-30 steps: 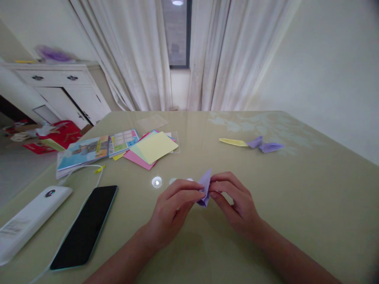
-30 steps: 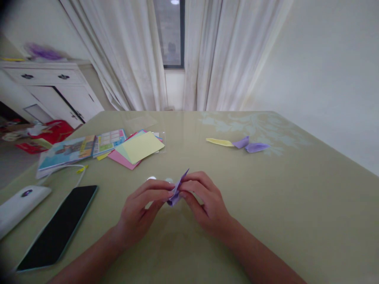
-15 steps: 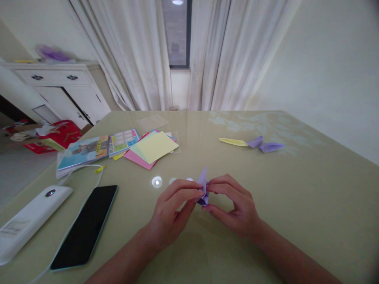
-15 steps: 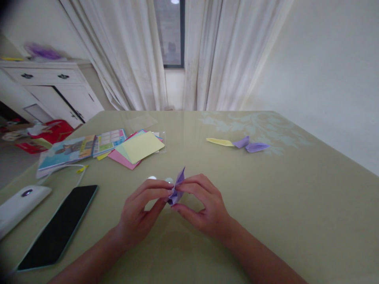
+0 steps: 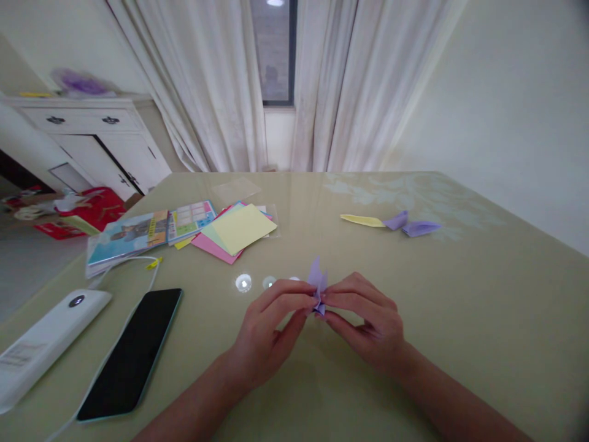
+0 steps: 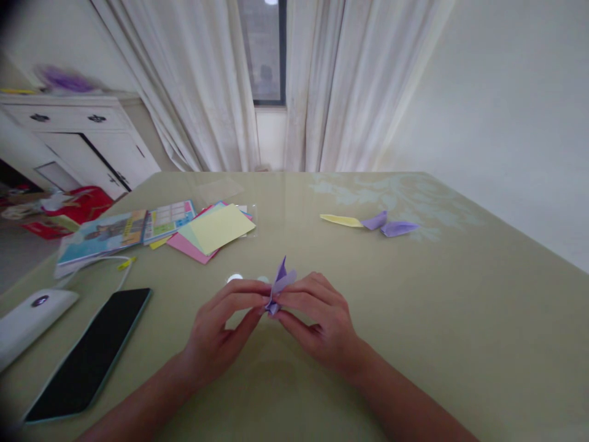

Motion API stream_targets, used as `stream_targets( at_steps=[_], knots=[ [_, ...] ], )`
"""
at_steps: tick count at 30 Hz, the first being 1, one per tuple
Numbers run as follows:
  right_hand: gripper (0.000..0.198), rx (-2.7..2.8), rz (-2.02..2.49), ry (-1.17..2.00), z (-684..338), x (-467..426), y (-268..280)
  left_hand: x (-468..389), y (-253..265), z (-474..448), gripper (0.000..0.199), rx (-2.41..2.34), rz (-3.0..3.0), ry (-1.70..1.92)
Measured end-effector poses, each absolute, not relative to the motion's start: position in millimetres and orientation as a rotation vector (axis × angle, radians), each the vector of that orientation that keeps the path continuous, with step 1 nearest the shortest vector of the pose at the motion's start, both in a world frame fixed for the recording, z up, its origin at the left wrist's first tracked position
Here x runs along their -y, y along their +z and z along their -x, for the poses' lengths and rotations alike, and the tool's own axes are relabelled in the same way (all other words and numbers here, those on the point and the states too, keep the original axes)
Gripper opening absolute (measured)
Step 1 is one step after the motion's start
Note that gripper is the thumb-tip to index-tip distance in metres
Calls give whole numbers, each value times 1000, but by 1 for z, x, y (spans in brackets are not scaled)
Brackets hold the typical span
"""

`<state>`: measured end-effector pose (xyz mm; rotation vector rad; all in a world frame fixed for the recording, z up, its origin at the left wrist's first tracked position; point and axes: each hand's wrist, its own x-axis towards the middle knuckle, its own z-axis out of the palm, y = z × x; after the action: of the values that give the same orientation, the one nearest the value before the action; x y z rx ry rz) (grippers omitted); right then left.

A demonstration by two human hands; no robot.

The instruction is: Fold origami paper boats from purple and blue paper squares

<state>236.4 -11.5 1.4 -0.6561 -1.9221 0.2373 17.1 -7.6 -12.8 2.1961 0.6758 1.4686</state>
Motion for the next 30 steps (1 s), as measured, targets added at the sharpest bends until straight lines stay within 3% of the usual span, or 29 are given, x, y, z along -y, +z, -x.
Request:
stream_targets(
  at_steps=[10,24,30],
  knots=[
    [21,1845,700,263,-233,14,-1,12,-9,-18,40,-690,-2210,1428],
    [28,1856,683,204,-230,15,5,11,-12,-20,32,-722,-2284,1527],
    [21,1868,729,265,-230,17,5,12,-12,-20,30,-738,-2251,1525]
  ],
)
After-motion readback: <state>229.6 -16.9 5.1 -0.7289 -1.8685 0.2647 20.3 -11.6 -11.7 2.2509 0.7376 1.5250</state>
